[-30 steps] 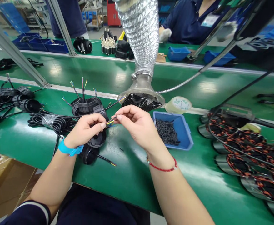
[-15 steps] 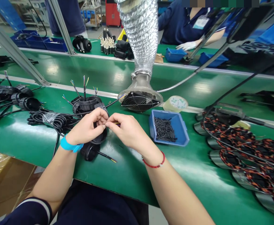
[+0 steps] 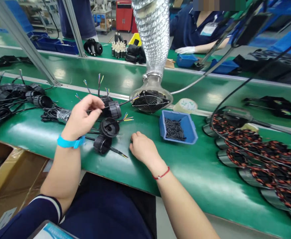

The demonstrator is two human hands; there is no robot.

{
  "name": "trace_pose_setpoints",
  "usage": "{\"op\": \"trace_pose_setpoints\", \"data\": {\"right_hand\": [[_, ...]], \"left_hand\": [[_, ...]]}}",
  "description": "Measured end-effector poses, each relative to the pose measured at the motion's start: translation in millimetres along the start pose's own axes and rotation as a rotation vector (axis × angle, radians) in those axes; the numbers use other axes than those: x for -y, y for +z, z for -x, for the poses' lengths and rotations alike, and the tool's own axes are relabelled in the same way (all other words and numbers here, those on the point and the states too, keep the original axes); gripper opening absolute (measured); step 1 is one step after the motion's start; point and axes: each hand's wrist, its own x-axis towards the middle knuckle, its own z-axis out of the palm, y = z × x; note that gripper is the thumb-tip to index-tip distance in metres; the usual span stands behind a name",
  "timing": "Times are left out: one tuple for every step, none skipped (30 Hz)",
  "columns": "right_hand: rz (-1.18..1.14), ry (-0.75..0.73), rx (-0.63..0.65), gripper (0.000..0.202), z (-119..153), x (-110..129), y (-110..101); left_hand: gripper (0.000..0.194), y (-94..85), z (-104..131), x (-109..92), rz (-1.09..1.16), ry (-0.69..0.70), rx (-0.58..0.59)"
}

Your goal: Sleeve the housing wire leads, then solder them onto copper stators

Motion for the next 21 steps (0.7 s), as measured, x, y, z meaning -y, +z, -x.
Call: {"op": "trace_pose_setpoints", "data": {"right_hand": [[0.000,-0.016,0.009,0.021,-3,1,1],[0.005,-0.036,0.019,0.021,-6,2,2],[0.009,-0.055,0.029,0.021,-9,1,2],[0.009,-0.073,0.037,0.021,-12,-1,3],[0.005,-0.091,0.042,0.021,-14,-3,3],[0.002,-0.113,0.047,0.019,-16,-6,3],[-0.013,-0.134,0.048,0.017,-17,-9,2],[-0.045,-0.144,0.049,0.015,-18,-13,2],[-0.097,-0.139,0.044,0.012,-18,-18,1],[-0.170,-0.122,0.027,0.010,-18,-24,-1],[-0.255,-0.092,-0.006,0.007,-18,-30,-3],[-0.338,-0.058,-0.066,0.004,-18,-37,-6],[-0.399,-0.026,-0.148,0.006,-19,-44,-10],[-0.418,0.000,-0.244,0.012,-19,-51,-14],[-0.406,0.021,-0.343,0.018,-20,-59,-18],[-0.371,0.039,-0.431,0.022,-22,-67,-23],[-0.324,0.060,-0.496,0.025,-23,-76,-27],[-0.270,0.092,-0.520,0.026,-25,-85,-31],[-0.219,0.139,-0.507,0.026,-27,-95,-34],[-0.180,0.195,-0.469,0.026,-30,-105,-35],[-0.151,0.251,-0.416,0.026,-32,-115,-36]], "left_hand": [[0.017,-7.7,11,-2,-0.070,0.010,-0.064],[0.016,-15.3,25,-3,-0.134,0.026,-0.100],[0.015,-22.8,43,-2,-0.193,0.047,-0.115],[0.015,-30.0,64,0,-0.245,0.063,-0.102],[0.015,-36.7,88,3,-0.288,0.077,-0.067],[0.017,-42.9,115,7,-0.338,0.080,-0.020],[0.019,-48.4,143,12,-0.410,0.060,0.017],[0.021,-52.9,172,18,-0.495,0.029,0.005],[0.023,-56.3,200,23,-0.591,-0.005,-0.035],[0.027,-58.5,226,29,-0.693,-0.025,-0.086],[0.033,-59.2,250,34,-0.796,-0.061,-0.136],[0.040,-58.7,270,38,-0.884,-0.084,-0.173],[0.043,-57.2,286,42,-0.966,-0.065,-0.176],[0.043,-55.2,298,46,-1.041,0.009,-0.143],[0.042,-53.3,305,49,-1.098,0.098,-0.095],[0.042,-52.1,307,52,-1.141,0.179,-0.029],[0.043,-52.0,306,55,-1.166,0.246,0.044],[0.045,-53.2,301,58,-1.170,0.284,0.112],[0.048,-55.7,294,61,-1.158,0.300,0.178],[0.051,-59.4,286,64,-1.135,0.309,0.236],[0.054,-63.7,277,68,-1.105,0.320,0.289]]}}
